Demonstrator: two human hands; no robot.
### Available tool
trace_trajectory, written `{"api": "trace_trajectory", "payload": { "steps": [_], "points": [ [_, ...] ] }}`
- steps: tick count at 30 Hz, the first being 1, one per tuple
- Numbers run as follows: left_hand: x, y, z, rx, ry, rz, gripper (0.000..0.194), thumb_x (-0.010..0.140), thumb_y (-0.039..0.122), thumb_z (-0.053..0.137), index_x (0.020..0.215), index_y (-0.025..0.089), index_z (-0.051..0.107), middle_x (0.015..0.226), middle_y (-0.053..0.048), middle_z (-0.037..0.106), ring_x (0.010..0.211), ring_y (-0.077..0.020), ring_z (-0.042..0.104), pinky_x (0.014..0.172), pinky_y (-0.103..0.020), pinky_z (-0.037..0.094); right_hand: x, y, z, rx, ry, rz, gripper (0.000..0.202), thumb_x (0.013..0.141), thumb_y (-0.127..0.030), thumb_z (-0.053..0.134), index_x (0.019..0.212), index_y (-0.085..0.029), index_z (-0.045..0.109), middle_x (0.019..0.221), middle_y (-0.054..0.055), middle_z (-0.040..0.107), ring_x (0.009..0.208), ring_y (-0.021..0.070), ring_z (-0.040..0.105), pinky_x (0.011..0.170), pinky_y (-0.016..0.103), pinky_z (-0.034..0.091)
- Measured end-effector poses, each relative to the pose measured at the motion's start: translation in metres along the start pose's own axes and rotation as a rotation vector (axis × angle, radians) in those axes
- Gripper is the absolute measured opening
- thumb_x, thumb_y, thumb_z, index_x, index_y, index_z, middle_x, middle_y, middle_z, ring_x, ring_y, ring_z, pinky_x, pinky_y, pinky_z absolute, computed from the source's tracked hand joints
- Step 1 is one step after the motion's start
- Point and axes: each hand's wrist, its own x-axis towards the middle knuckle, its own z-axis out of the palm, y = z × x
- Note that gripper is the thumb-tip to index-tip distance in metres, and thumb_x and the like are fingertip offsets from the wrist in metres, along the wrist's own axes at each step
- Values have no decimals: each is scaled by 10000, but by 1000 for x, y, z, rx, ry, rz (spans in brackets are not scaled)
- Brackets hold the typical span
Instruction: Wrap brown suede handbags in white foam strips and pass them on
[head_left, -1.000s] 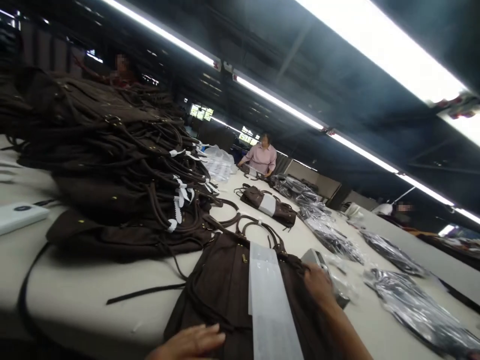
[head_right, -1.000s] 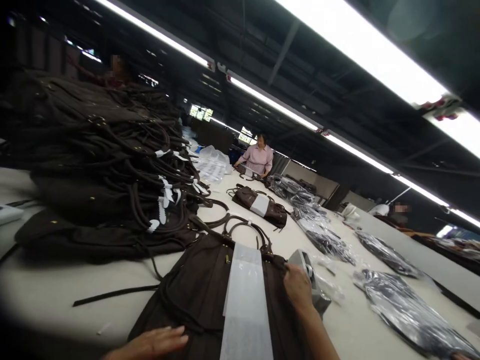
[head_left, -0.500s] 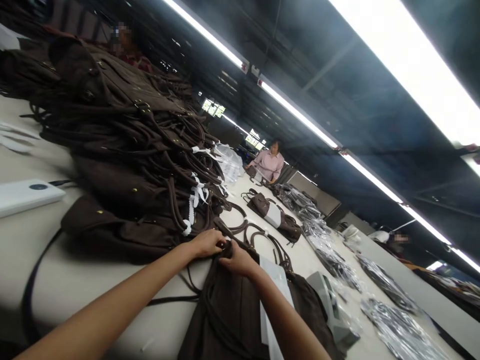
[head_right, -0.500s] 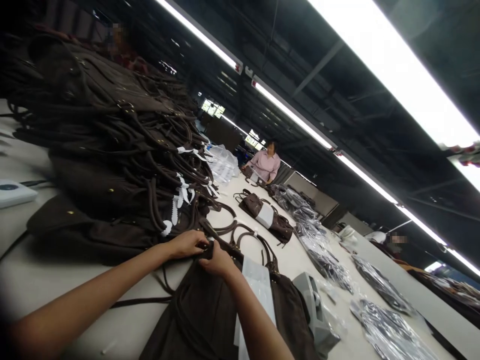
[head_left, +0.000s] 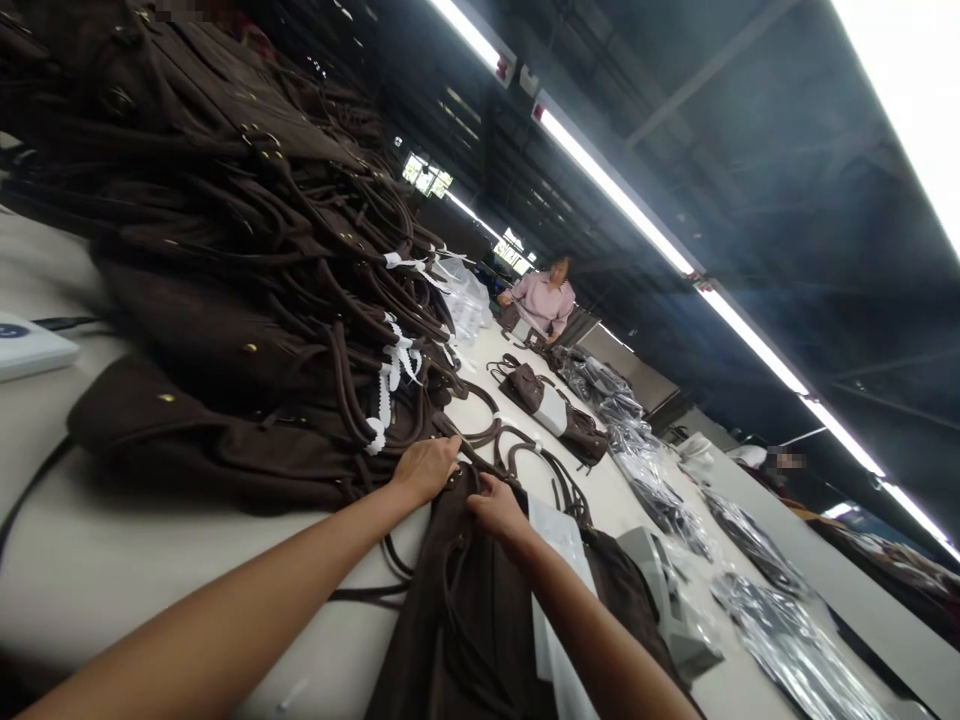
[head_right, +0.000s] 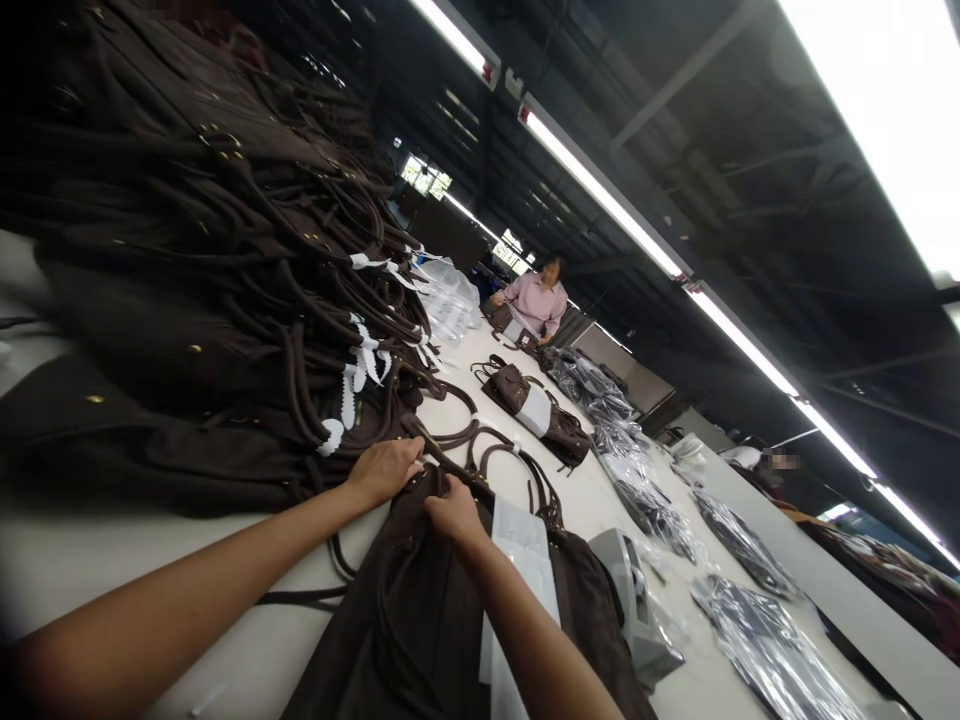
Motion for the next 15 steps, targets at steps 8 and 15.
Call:
{"api": "trace_trajectory", "payload": {
  "steps": [8, 15],
  "points": [
    [-34, 23, -2, -110, -61, -24, 250, 850, 125, 464, 967, 121, 685, 987, -157, 705, 969, -261, 661, 855, -338, 476, -5, -7, -11, 160, 81, -12, 576, 623, -132, 557, 1191, -78, 633, 492, -76, 481, 451, 99, 447, 455, 201, 365],
    [-58, 27, -4, -289, -86, -81, 226, 751, 200, 632, 949, 133, 717, 967, -133, 725, 975, -288, 654, 870, -362, 466, -16, -14, -15, 299, 113, 7, 663, 609, -157, 566, 1254, -7, 572, 492, -90, 454, 449, 89, 411, 430, 204, 304]
  ]
}}
